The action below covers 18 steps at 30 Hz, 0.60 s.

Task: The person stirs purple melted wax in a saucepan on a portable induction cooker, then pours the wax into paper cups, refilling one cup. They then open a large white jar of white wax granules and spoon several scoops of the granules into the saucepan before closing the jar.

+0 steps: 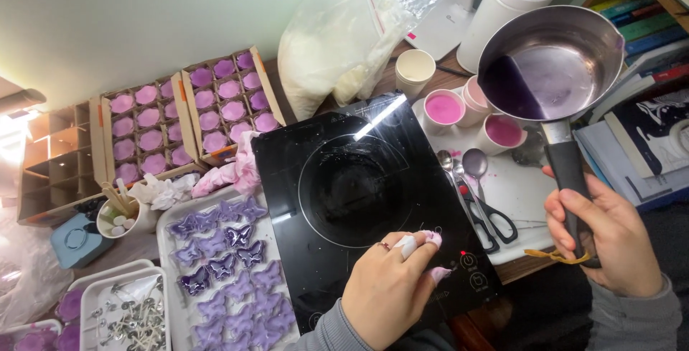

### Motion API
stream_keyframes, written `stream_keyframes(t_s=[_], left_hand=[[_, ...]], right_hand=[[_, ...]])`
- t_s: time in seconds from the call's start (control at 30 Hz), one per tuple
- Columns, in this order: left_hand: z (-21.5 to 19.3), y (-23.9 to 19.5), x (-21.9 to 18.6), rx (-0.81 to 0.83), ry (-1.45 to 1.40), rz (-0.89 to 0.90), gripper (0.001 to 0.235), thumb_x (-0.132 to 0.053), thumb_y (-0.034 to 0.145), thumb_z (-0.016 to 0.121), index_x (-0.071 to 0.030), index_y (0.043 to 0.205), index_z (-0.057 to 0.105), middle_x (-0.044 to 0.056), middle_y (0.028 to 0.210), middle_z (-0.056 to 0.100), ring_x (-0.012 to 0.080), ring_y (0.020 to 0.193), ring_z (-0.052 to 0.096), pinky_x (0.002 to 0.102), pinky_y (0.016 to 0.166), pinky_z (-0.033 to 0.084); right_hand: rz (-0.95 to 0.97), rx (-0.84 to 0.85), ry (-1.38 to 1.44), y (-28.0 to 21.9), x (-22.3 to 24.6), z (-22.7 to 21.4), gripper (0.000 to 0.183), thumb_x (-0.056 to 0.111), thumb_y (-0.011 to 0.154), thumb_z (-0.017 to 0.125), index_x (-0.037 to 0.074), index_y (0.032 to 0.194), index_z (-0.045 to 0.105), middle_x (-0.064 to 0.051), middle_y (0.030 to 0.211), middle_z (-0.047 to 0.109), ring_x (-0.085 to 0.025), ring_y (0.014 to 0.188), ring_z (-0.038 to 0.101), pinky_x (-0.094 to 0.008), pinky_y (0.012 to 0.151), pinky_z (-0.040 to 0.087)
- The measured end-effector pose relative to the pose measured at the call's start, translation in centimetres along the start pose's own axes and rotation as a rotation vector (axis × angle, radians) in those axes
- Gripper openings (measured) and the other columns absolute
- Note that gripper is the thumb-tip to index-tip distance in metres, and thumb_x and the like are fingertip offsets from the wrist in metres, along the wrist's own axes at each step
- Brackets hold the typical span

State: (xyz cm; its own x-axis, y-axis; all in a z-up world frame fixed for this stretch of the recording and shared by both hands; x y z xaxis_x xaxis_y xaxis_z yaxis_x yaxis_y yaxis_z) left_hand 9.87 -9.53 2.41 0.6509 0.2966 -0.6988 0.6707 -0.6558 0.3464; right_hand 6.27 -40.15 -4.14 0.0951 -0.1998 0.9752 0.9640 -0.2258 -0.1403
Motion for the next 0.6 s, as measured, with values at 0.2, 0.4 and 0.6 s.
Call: stream_keyframes(t_s=[0.2, 0.4, 0.6], left_hand=[[0.0, 0.4, -0.1, 0.000, 0.021, 0.005, 0.037, -0.016, 0.090, 0.076, 0.003, 0.121, 0.067, 0.013, 0.121, 0.070, 0.0298, 0.111, 0.067, 0.037, 0.089, 0.055], [0.9, 0.7, 0.0, 0.049, 0.012, -0.013, 0.038, -0.015, 0.089, 0.075, 0.003, 0.121, 0.067, 0.013, 0.121, 0.070, 0.0300, 0.111, 0.066, 0.038, 0.087, 0.054], [3.0, -0.1, -0.1, 0.136, 0.044, 0.042, 0.041, -0.019, 0.091, 0.075, 0.005, 0.124, 0.066, 0.014, 0.123, 0.069, 0.0299, 0.115, 0.065, 0.039, 0.091, 0.054]], right_hand=[[0.018, -0.096, -0.086, -1.6, 0.7, -2.2, 0.050, 0.010, 0.108, 0.045, -0.007, 0.155, 0.043, -0.008, 0.084, 0.054, -0.010, 0.055, 0.053, -0.024, 0.041, 0.045], [0.019, -0.188, -0.203, -3.0, -0.5, -6.0, 0.048, 0.010, 0.110, 0.046, -0.008, 0.154, 0.043, -0.008, 0.082, 0.055, -0.011, 0.052, 0.054, -0.026, 0.038, 0.045], [0.069, -0.326, -0.352, -4.2, -1.3, -7.2, 0.049, 0.010, 0.106, 0.052, -0.006, 0.152, 0.050, -0.009, 0.080, 0.057, -0.012, 0.050, 0.052, -0.026, 0.038, 0.044]])
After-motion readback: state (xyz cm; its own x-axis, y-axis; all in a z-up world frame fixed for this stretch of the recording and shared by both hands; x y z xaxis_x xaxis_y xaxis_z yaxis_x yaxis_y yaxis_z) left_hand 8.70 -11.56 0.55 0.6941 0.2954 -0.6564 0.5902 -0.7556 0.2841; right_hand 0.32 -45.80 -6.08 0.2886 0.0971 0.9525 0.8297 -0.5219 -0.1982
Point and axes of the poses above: each hand's wrist, its own y-axis towards the middle knuckle, its own z-axis out of the palm, x = y × z, the point moved 7 cm from there along y, towards the middle knuckle
